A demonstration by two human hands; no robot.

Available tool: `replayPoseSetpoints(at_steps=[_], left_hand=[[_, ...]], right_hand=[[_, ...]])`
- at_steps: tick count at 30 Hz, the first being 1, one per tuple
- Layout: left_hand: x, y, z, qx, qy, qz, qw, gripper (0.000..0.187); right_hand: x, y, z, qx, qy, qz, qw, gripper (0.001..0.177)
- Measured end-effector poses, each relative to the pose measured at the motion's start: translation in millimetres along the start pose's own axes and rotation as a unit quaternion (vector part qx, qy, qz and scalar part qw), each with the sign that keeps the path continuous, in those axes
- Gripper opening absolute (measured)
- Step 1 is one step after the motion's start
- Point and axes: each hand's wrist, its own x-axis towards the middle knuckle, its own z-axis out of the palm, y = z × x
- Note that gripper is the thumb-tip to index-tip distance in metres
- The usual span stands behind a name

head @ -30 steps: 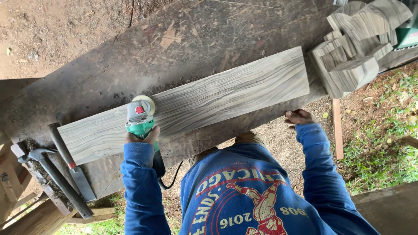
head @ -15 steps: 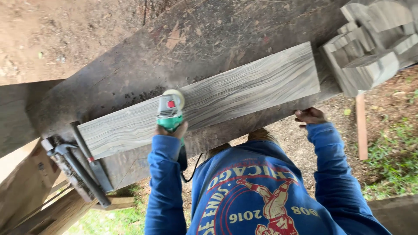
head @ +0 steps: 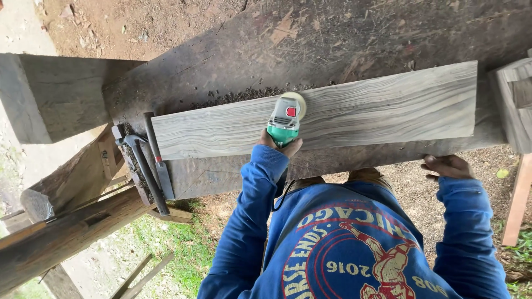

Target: The person uses a green electric sander to smooth the surface of a long wooden plank resting on a workbench. They move the sander back and forth along the length of the plank, occasionally adjusting their grip and the plank's position to cover different areas.

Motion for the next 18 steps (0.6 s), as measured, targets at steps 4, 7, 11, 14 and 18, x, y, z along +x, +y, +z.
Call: replayPoseSetpoints(at_steps=[4, 7, 11, 14, 18], left_hand=[[6, -24, 19, -0.026, -0.007, 0.055, 0.998, 0.070], [12, -29, 32, -0.065, -0.001, 0.102, 0.993, 0.073], [9, -15, 39, -0.019, -0.012, 0.059, 0.998, 0.077], [3, 7, 42, 0.049, -0.011, 0.048, 0.998, 0.076], [3, 11, 54, 0.034, -0.008, 0.104, 0.994, 0.073]], right_hand=[[11, 10, 0, -0.014, -0.009, 0.002, 1.000, 0.038], [16, 17, -3, -0.030, 0.002, -0.007, 1.000, 0.039], [11, 7, 1, -0.081, -0.014, -0.030, 0.996, 0.043], [7, -1, 4, -0.102, -0.012, -0.028, 0.994, 0.048], [21, 20, 0, -0.120, -0.019, -0.041, 0.992, 0.061]])
